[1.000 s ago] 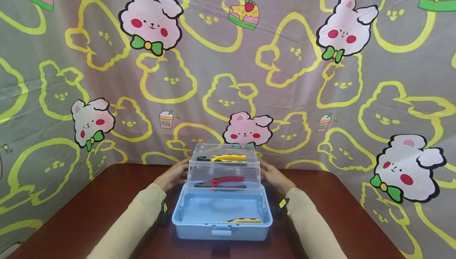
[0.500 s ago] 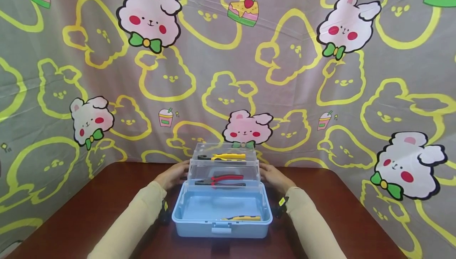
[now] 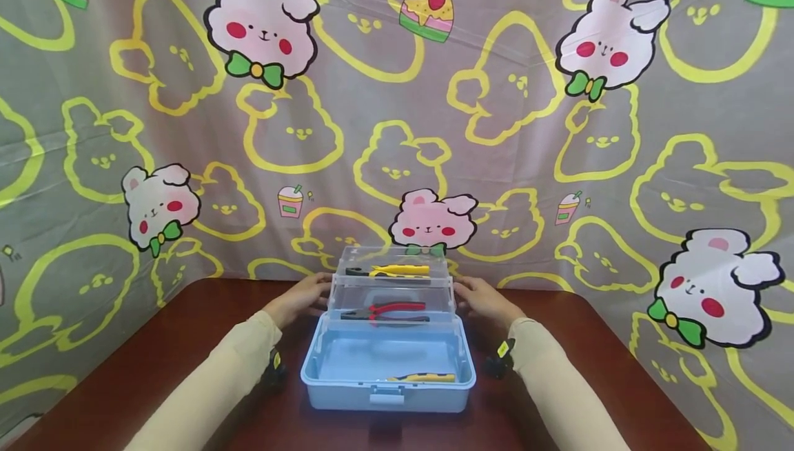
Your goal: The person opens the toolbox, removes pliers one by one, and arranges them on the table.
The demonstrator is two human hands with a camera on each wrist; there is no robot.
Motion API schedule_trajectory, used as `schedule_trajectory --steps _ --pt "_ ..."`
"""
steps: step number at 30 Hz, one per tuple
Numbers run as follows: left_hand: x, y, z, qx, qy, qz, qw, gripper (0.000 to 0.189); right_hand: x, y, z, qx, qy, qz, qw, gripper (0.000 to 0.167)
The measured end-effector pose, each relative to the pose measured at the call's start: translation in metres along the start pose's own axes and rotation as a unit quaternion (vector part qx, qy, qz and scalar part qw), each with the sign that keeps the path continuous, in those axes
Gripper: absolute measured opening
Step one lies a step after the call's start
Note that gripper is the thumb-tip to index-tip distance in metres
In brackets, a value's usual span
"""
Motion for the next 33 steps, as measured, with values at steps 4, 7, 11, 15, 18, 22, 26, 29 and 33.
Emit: schedule_trajectory --steps 4,7,11,15,18,22,26,29,33 --pt "0.011 0.005 0.01 0.004 -0.033 -0.026 0.9991 0.045 -0.016 0.012 0.005 0.017 0.04 0.042 0.9982 0.051" --pt "0.019 0.011 0.022 0.018 -0.057 -0.062 0.9963 0.047 -0.027 0.017 0.008 0.032 0.059 0.057 0.9961 0.049" --pt "0.028 0.018 0.041 0.03 -0.096 -0.12 0.9877 0.052 -0.042 0.023 0.011 0.067 0.086 0.087 0.9902 0.049" --pt "0.036 0.021 0.058 0.037 -0.15 -0.173 0.9728 0.053 -0.055 0.025 0.015 0.094 0.113 0.107 0.9834 0.05" --pt "0.04 0.021 0.071 0.043 -0.188 -0.209 0.9587 0.053 -0.062 0.025 0.017 0.103 0.128 0.116 0.9796 0.052" --pt "0.042 0.018 0.086 0.042 -0.221 -0.235 0.9457 0.057 -0.071 0.022 0.019 0.112 0.153 0.126 0.9738 0.047" --pt "0.041 0.015 0.102 0.044 -0.224 -0.246 0.9421 0.063 -0.08 0.013 0.021 0.108 0.177 0.127 0.97 0.043" --pt "0.041 0.012 0.116 0.04 -0.219 -0.256 0.9407 0.072 -0.087 0.005 0.022 0.104 0.2 0.124 0.9662 0.041" --pt "0.038 0.009 0.133 0.023 -0.219 -0.273 0.9366 0.086 -0.096 -0.007 0.026 0.111 0.243 0.119 0.9564 0.036"
Point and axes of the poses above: each hand's wrist, its own z-axis away from the middle knuckle, its own y-axis out of the back of the hand, x = y × z, the point moved 2 cm from there along -z, towards the middle knuckle, and after that the axes turned 11 degrees about x, right-handed, at the moved point
